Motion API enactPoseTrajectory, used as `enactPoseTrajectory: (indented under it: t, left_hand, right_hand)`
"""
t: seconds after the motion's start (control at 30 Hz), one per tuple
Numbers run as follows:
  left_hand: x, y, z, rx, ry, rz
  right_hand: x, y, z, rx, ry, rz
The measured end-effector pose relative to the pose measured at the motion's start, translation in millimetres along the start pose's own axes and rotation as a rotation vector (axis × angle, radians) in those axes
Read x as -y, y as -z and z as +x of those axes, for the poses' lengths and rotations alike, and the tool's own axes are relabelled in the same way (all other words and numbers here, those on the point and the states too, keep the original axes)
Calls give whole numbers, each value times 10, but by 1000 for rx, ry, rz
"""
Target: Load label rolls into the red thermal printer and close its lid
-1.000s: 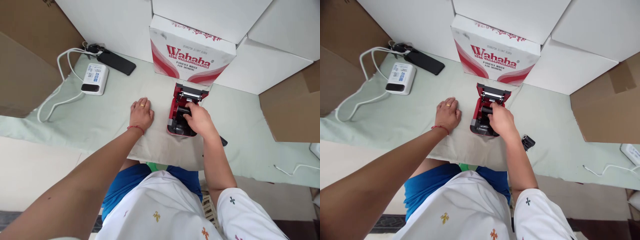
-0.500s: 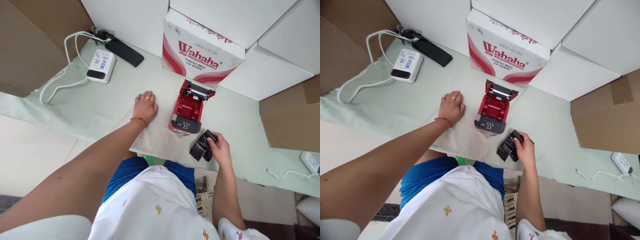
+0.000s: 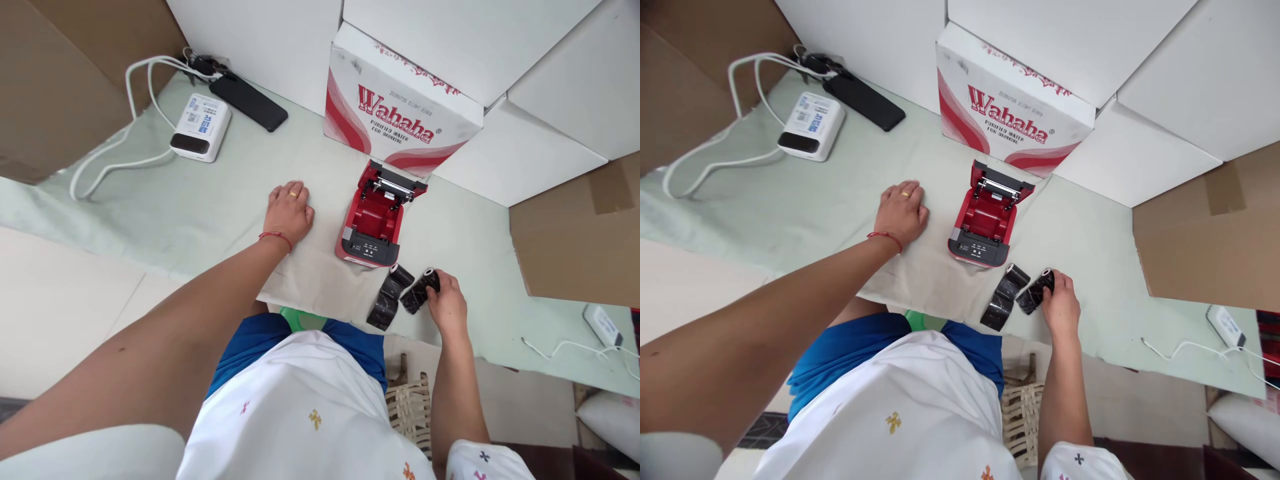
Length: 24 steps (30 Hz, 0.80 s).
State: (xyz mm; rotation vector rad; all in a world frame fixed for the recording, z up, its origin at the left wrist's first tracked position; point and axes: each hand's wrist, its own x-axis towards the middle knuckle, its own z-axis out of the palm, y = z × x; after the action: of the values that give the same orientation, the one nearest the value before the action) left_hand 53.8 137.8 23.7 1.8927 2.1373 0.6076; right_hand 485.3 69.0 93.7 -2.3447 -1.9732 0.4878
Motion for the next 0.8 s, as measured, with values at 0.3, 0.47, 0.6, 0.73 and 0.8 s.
enactPoseTrajectory:
  t: [0.3, 0.47, 0.6, 0.73, 0.8]
  left_hand:
    - [9, -9, 2, -7, -4, -6]
    - [6, -10, 4, -20, 3, -6]
    - [9, -16, 4, -25, 2, -19]
    - [-2, -11, 6, -23, 8, -8]
    - [-12, -1, 6, -13, 9, -6]
  right_hand:
    - [155, 1242, -178, 494, 357, 202]
    - [801, 1393, -28, 482, 597, 442]
    - [1493, 825, 336, 259, 485, 411]
    - [1983, 470, 514, 143, 496, 6]
    - [2112, 413, 547, 157, 471, -131]
